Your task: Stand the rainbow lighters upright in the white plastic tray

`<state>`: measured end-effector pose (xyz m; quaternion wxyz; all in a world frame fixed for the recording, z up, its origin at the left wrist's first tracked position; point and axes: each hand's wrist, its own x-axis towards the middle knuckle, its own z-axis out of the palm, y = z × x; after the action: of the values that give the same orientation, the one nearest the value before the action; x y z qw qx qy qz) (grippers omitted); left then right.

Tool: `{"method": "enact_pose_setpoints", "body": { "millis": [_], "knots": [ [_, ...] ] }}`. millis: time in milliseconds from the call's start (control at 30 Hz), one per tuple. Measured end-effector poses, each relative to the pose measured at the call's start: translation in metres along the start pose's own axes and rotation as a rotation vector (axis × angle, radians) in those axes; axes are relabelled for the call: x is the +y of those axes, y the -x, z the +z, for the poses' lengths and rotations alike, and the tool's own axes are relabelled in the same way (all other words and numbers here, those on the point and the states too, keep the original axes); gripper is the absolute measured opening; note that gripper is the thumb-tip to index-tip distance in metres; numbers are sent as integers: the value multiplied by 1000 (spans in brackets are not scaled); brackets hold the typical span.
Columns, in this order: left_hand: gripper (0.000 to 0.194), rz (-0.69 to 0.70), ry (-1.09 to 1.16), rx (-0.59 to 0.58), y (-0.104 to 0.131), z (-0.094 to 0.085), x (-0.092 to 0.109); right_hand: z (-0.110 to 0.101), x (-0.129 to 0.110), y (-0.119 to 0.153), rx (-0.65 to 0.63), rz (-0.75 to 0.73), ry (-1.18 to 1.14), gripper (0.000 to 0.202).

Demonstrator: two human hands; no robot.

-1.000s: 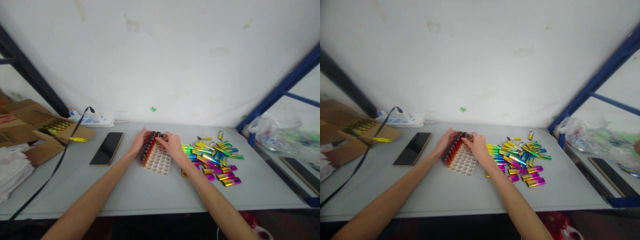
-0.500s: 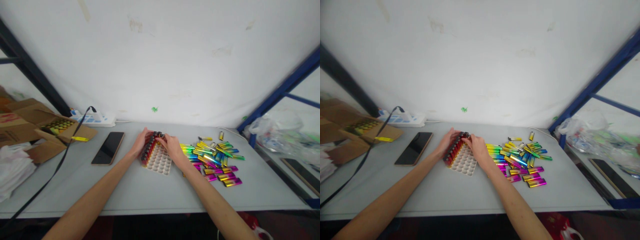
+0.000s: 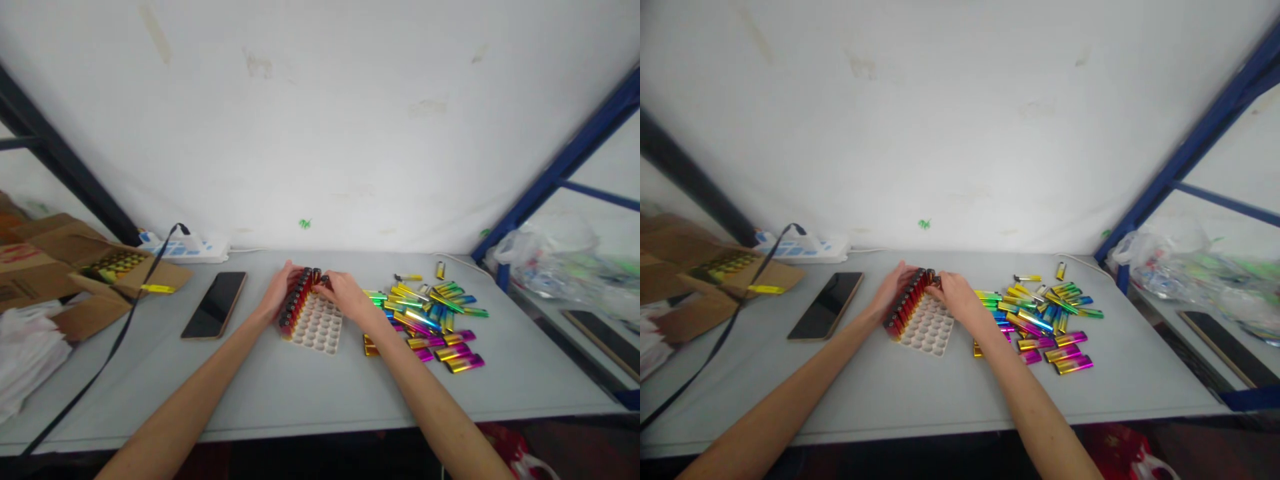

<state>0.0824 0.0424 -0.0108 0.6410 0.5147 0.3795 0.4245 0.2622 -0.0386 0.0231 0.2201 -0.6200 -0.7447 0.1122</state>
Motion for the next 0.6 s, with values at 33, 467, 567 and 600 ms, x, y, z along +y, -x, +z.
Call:
{"method": "enact_pose_setpoints", "body": {
  "millis": [33, 467, 567, 600],
  "knots": [
    [64, 3, 2, -4, 0, 0, 0, -1, -3, -1, -10, 24, 45, 25],
    [66, 6, -18, -6, 1, -1, -1, -18, -23, 2, -134, 78, 231, 33],
    [72, 22, -27, -33, 1, -1, -2, -20, -29, -1, -162, 111, 290, 35],
    [73, 24, -28, -40, 1, -1, -2, -20, -32, -2, -170, 119, 308, 35]
  ]
}}
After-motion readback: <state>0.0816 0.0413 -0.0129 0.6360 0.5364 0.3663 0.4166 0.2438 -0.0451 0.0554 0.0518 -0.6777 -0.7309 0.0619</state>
